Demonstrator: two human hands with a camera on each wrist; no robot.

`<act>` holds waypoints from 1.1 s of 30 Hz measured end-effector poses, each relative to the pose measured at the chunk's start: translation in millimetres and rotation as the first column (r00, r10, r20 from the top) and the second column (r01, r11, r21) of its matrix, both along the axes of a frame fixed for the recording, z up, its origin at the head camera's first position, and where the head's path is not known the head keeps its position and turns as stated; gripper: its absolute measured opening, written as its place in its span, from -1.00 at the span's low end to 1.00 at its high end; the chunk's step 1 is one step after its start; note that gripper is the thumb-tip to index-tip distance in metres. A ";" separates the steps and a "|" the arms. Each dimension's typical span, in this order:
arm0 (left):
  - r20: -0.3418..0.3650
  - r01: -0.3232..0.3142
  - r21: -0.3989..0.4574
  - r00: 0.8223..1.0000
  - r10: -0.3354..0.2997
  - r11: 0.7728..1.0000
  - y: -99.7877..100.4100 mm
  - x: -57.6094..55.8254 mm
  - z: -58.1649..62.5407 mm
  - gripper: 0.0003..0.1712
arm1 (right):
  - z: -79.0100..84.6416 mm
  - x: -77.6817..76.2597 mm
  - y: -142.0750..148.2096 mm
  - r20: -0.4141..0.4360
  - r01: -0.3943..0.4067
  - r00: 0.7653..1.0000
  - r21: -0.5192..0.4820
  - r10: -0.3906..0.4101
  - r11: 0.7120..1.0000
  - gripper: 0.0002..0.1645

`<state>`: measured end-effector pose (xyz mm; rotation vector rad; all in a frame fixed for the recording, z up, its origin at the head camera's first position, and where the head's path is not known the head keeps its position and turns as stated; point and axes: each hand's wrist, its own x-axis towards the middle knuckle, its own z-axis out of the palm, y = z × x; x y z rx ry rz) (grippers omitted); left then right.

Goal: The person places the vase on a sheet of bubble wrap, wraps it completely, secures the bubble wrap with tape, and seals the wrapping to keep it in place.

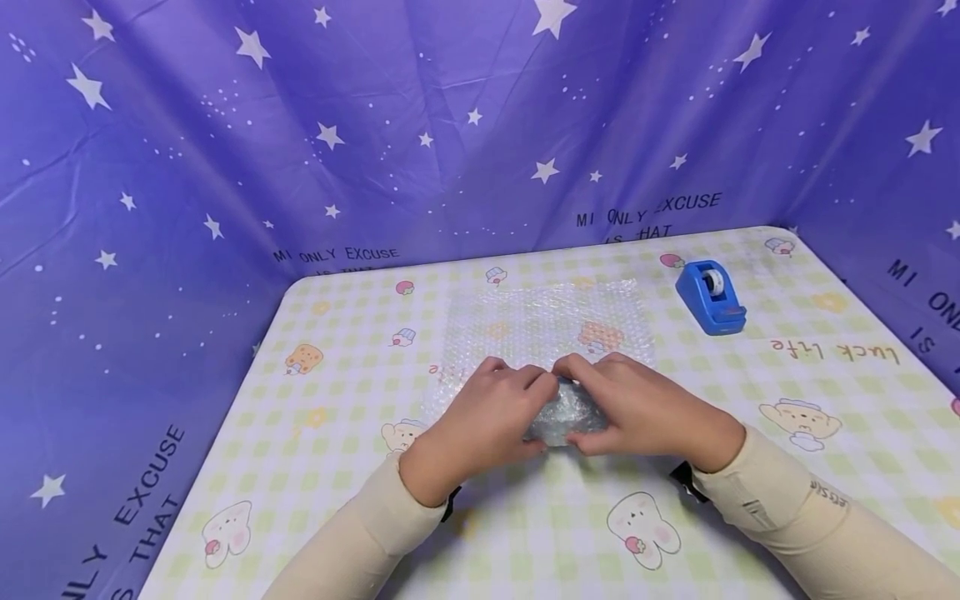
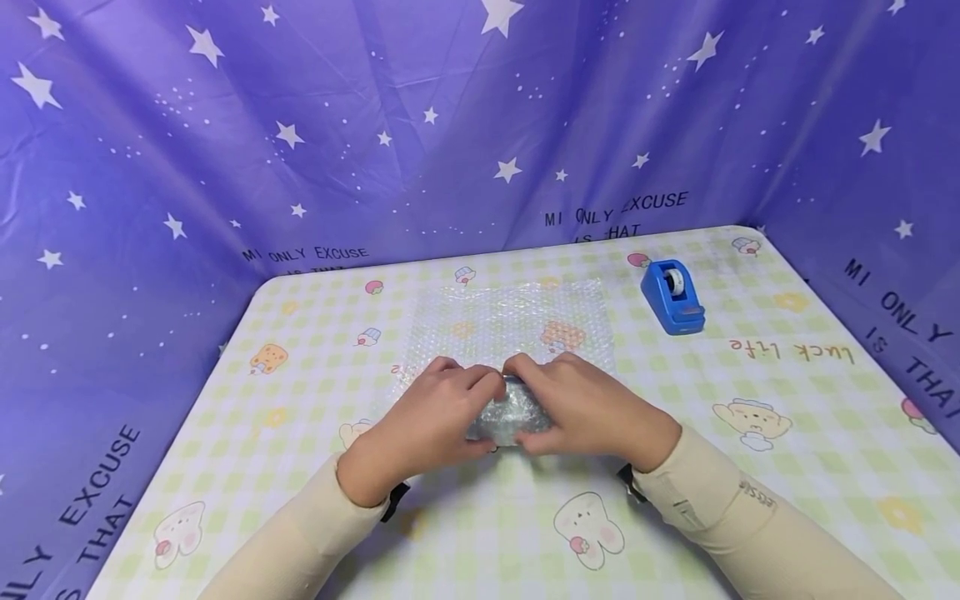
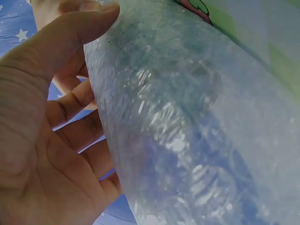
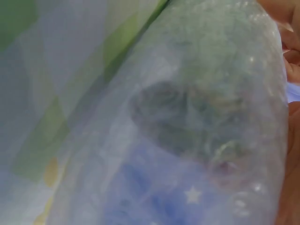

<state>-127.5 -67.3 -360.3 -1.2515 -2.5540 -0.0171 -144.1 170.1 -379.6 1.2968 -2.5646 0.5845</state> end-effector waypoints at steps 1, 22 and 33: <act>-0.001 -0.001 0.001 1.000 0.001 1.000 0.1 -0.2 -0.5 -0.28 | -0.3 -0.2 -0.1 -0.003 0.000 1.000 -0.002 0.000 1.000 -0.11; 0.036 -0.016 0.018 0.999 0.015 1.000 0.3 -2.7 -2.0 -0.32 | -0.6 1.3 3.4 -0.002 0.046 0.999 0.075 -0.046 0.996 -0.06; 0.033 -0.002 0.063 0.999 0.000 0.998 -1.3 -6.5 -4.0 -0.31 | 3.5 -0.3 5.2 -0.069 0.034 0.997 0.011 -0.034 0.999 -0.06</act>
